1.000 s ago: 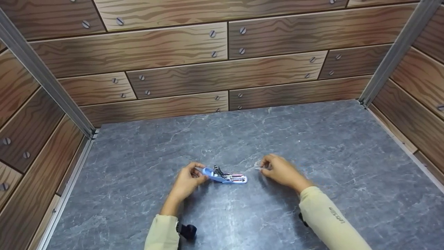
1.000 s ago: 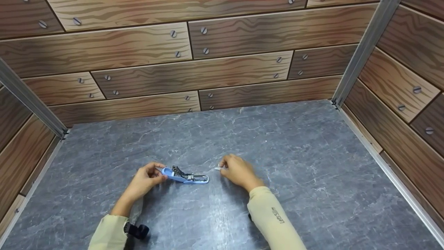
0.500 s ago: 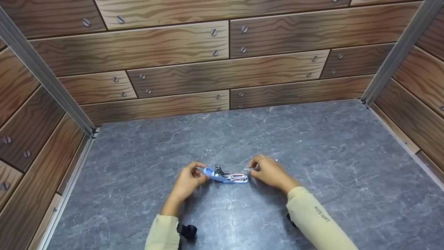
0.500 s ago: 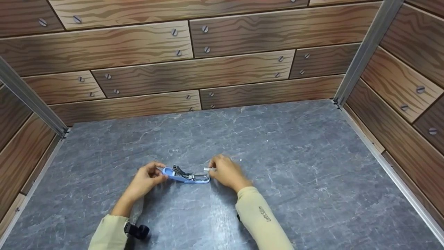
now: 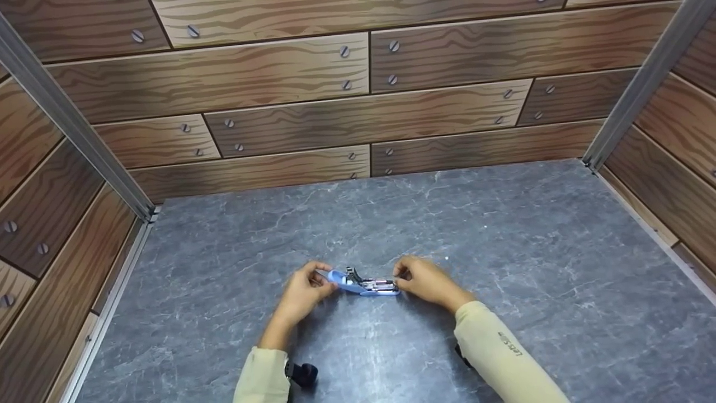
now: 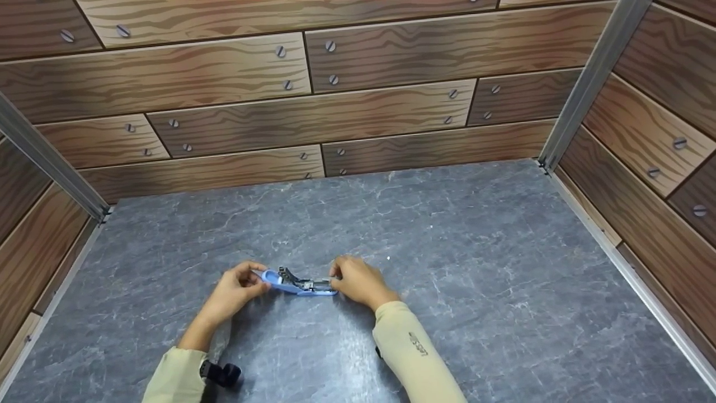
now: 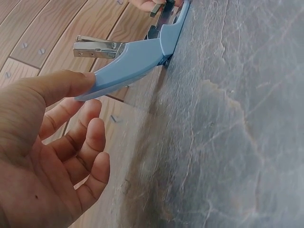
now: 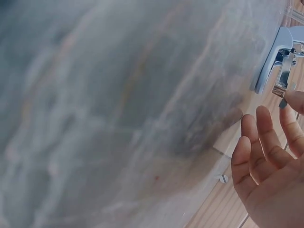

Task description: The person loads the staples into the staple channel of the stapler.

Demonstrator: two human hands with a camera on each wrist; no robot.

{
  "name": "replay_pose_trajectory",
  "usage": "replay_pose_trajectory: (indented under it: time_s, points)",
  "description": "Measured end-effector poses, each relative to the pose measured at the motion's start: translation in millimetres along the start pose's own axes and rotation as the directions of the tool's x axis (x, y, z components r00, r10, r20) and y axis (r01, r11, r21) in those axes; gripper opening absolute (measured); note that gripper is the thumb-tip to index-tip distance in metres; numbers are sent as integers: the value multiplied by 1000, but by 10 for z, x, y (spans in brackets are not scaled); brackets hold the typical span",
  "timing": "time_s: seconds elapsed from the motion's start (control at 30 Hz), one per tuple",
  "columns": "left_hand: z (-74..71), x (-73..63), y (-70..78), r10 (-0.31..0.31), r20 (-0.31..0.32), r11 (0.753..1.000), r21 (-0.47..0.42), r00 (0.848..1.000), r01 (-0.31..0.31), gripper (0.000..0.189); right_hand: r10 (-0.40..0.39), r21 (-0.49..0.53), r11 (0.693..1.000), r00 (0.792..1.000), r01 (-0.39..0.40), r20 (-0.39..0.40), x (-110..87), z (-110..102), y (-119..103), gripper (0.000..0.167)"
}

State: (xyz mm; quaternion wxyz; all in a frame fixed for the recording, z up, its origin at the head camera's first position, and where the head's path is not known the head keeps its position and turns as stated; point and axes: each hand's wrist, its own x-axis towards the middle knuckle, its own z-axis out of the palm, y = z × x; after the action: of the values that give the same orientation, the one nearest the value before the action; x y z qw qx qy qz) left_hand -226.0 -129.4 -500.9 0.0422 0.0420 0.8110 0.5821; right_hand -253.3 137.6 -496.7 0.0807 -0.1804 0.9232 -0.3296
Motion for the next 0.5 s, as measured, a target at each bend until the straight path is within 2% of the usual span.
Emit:
replay_pose_trajectory:
  time_s: [0.33,0.5]
  points:
    - [-15,-12,-1,-12,-1,1000,16,1000,12,32,-37,42,999,997,34,61,-22,-5,28,5]
    - [-1,-17,4,-9,-4,1000,28,1000,9,33,-44,30,999,997,42,58,-34,-5,16,4]
